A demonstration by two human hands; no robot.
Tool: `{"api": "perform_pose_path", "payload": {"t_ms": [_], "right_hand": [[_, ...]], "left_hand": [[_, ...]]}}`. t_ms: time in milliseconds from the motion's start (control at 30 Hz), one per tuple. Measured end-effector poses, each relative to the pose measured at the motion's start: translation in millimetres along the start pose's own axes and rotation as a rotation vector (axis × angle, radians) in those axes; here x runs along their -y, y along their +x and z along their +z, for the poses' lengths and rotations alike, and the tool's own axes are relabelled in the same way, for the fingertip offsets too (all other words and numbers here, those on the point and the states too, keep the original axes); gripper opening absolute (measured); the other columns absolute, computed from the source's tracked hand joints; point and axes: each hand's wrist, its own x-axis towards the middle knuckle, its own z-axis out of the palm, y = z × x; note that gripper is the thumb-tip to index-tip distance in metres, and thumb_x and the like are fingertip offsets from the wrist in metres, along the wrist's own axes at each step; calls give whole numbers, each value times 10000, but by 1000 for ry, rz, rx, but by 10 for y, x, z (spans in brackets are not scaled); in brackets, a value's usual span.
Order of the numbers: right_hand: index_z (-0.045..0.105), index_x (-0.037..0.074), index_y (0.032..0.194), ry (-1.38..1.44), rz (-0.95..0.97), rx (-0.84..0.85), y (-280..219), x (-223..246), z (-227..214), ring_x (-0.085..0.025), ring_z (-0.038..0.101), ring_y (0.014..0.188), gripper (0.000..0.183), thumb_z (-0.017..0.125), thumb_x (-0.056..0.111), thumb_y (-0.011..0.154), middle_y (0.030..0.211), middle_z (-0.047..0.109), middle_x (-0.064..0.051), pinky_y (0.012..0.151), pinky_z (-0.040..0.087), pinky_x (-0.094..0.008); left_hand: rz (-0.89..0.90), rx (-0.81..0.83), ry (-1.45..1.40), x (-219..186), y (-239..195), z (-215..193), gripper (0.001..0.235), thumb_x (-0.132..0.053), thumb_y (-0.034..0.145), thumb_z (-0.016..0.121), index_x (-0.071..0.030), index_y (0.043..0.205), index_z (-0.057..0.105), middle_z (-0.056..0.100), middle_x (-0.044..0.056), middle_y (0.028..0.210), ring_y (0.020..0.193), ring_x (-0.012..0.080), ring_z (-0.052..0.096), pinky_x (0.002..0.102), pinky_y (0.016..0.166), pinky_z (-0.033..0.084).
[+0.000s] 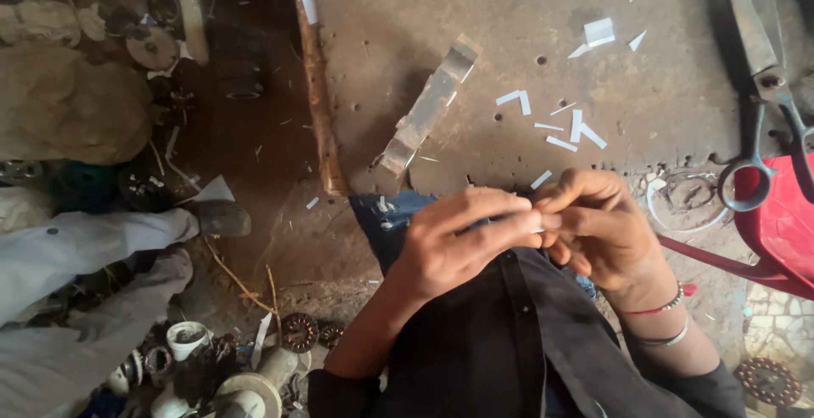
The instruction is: The person cuts small rectangular strips of white material using shears and inserts them into the slots of a metal motor stator by hand.
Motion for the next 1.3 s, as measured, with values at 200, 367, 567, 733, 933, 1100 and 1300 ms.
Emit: {"api": "perform_pose_path", "payload": {"t_ms": [200, 367, 567, 733, 933, 1100, 1300], "right_hand": [[707, -50, 1034, -493, -236, 33, -7, 86, 433, -175, 697, 755, 253, 696, -114, 790, 933, 706, -141, 650, 569, -262], [732, -22, 1001, -1266, -700, -153, 23, 95, 677, -169, 735, 852, 233, 824, -45, 789, 995, 749, -139, 686, 545, -273], [689, -42, 1065, -1042, -714, -194, 130, 58, 674, -167, 718, 967, 259, 801, -95, 837, 1103, 716, -121, 851, 607, -259], [720, -29, 1038, -1166, -723, -196, 205, 49, 704, -165, 747, 901, 247, 822, -101, 825, 1058, 738, -119, 779, 606, -261], [732, 8, 1011, -1311, -826, -154, 480, -2, 783, -187, 735, 860, 258, 852, -53, 791, 1030, 735, -97, 725, 563, -278], [763, 26, 929, -1239, -767, -86, 688, -91, 851, -160, 712, 741, 178, 800, -101, 809, 977, 752, -76, 612, 507, -266], [760, 29, 915, -1177, -733, -83, 787, -113, 850, -140, 715, 729, 152, 810, -91, 838, 899, 750, -71, 634, 516, -243]], "left_hand": [[-149, -166, 48, -52, -27, -40, 248, -7, 919, 837, -63, 1128, 717, 736, 79, 1110, 1003, 210, 772, 287, 795, 656], [-190, -211, 114, -168, -80, -45, 222, -1, 932, 793, -33, 1127, 692, 724, 147, 1171, 1047, 296, 763, 356, 861, 640], [-70, -376, -14, 188, -183, -413, 224, -154, 1007, 660, -48, 1204, 652, 722, 60, 971, 842, 164, 692, 279, 775, 589], [-413, -300, -346, 434, -100, -478, 415, -334, 1032, 684, 14, 1253, 643, 720, 71, 984, 797, 126, 637, 233, 755, 524], [-553, -273, -183, 254, 170, -508, 552, -480, 1036, 661, 50, 1186, 643, 692, 115, 949, 793, 180, 662, 284, 735, 526], [-441, -177, 77, 116, 275, -586, 771, -716, 1059, 483, -14, 1373, 541, 707, 76, 938, 840, 164, 705, 272, 757, 531], [-513, -102, 58, 102, 263, -613, 915, -819, 1015, 412, -14, 1443, 484, 746, 44, 809, 668, 109, 723, 237, 586, 497]]}}
